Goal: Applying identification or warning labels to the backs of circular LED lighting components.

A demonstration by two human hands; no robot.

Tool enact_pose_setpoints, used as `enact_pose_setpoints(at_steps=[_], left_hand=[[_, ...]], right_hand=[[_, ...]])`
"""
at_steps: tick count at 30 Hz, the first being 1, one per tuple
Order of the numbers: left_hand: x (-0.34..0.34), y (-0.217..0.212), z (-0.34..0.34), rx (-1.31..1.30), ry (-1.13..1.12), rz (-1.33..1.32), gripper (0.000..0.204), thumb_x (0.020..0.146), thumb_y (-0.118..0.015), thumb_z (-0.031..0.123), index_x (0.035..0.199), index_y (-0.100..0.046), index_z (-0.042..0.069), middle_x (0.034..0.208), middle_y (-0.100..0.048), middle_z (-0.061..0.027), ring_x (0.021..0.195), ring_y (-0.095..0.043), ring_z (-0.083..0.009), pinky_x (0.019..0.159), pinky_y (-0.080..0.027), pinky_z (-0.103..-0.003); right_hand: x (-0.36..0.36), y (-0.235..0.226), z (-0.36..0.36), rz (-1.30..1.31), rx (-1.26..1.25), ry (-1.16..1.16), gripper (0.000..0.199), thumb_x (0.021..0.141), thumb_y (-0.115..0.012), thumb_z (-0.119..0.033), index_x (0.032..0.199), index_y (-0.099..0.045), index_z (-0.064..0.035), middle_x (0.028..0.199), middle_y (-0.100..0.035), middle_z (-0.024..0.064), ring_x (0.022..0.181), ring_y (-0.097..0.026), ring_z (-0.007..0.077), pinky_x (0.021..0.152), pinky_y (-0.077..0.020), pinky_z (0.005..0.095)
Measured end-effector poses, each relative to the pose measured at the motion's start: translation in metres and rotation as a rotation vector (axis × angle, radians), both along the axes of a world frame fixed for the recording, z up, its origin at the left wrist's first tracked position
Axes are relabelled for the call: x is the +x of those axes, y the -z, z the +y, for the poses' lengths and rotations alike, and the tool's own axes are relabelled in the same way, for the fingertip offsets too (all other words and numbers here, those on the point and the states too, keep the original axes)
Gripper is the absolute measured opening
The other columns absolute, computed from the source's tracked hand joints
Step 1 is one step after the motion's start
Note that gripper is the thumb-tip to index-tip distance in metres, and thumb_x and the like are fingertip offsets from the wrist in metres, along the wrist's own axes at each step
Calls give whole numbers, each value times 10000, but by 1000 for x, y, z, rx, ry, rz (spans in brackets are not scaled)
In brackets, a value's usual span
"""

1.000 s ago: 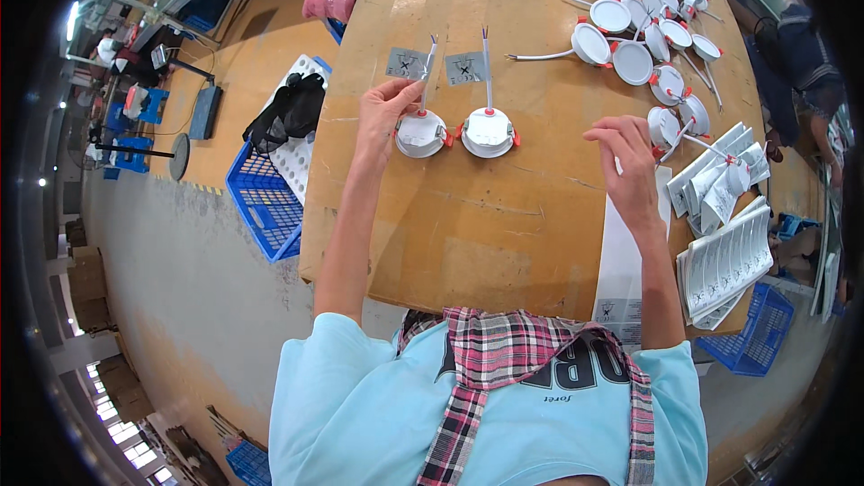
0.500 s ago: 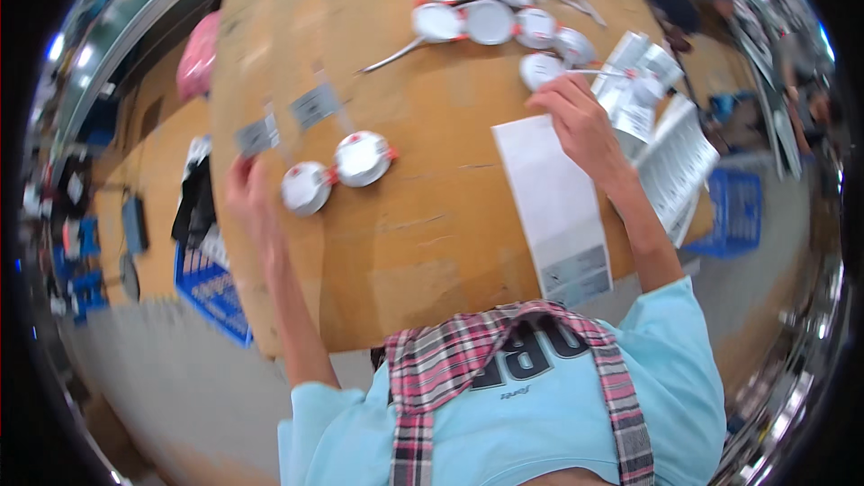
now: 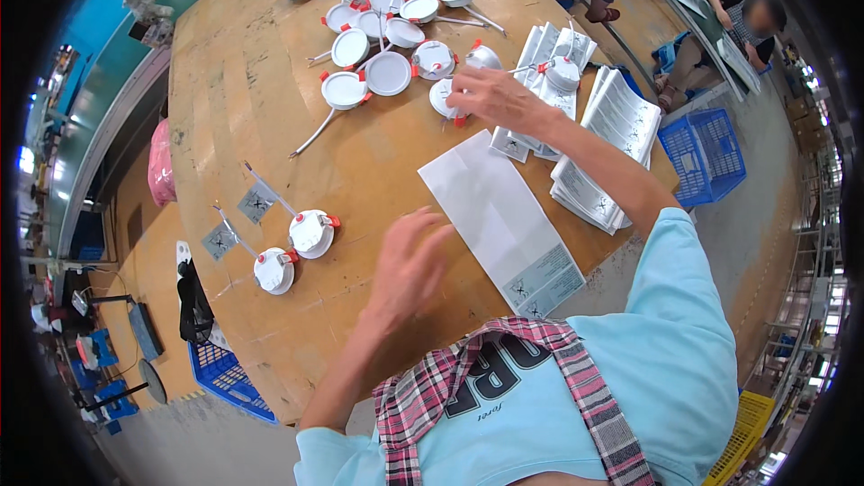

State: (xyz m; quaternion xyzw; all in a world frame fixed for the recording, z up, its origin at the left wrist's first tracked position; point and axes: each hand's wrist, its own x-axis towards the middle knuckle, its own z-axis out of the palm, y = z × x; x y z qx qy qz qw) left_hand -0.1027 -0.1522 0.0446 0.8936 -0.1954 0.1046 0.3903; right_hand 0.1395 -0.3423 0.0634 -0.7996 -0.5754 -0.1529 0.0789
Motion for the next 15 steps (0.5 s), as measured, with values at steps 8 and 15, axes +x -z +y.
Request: enact_pose_setpoints(at_steps=[8, 15], left_hand=[[22, 25, -32, 98, 169, 26, 460, 778, -678, 151, 1210, -531, 97, 1310, -437, -131, 1299, -357, -312, 1099, -240, -482], [15, 21, 53, 300, -277, 66, 436, 790, -657, 124, 1200, -526, 56, 1300, -445, -146, 1297, -354, -334, 1084, -257, -477]], right_hand=[[1, -83, -6, 365, 844, 298, 132, 864, -596, -80, 971, -660, -36, 832, -653, 65, 717, -631, 137, 659, -512, 249], [-68, -79, 31, 950, 968, 324, 149, 889, -600, -104, 918, -661, 29, 751, -651, 41, 654, -587, 62, 624, -494, 216]])
